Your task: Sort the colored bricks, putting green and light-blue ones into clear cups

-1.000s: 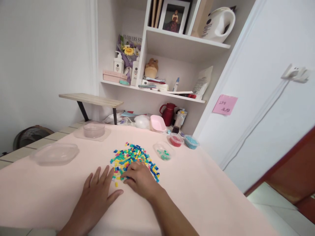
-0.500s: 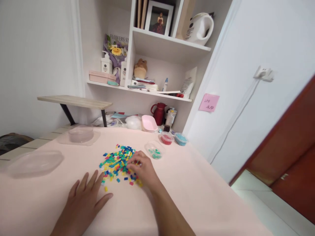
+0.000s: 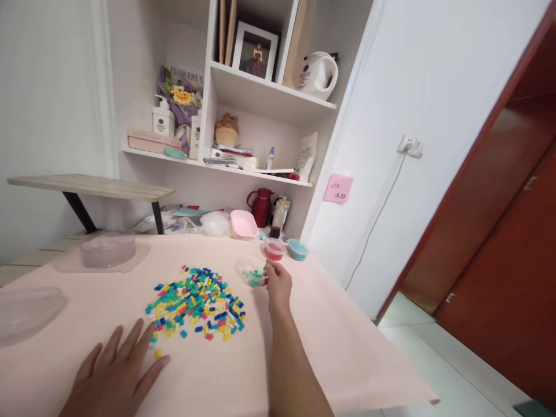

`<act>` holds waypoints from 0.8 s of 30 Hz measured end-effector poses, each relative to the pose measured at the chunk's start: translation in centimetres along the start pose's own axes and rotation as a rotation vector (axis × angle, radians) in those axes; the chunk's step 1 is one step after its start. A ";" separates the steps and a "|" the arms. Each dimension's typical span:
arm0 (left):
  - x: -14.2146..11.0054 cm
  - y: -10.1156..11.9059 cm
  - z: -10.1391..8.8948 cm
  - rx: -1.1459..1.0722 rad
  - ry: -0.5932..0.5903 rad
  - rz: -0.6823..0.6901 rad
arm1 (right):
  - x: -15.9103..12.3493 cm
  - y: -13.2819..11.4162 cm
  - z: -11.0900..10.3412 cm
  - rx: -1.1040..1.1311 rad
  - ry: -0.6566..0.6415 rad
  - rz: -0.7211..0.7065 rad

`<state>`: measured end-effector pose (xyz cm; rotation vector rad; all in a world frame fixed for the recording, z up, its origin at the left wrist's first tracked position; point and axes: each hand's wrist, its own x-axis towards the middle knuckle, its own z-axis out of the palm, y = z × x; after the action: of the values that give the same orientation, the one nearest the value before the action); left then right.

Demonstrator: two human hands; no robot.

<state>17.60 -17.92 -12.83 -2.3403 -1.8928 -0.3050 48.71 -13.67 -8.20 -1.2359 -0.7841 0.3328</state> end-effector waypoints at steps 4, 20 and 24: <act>-0.1 0.1 -0.3 -0.004 0.007 -0.001 | -0.5 -0.1 0.6 -0.041 -0.094 -0.059; -0.4 0.3 -1.0 0.037 0.015 0.025 | -3.8 0.0 2.7 -0.648 -0.768 -0.437; -0.4 0.5 -1.4 0.078 -0.009 0.018 | -3.4 0.4 2.5 -0.677 -0.743 -0.390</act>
<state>17.91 -18.72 -11.54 -2.3107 -1.8514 -0.2147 44.67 -13.85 -9.51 -1.5500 -1.8602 0.2018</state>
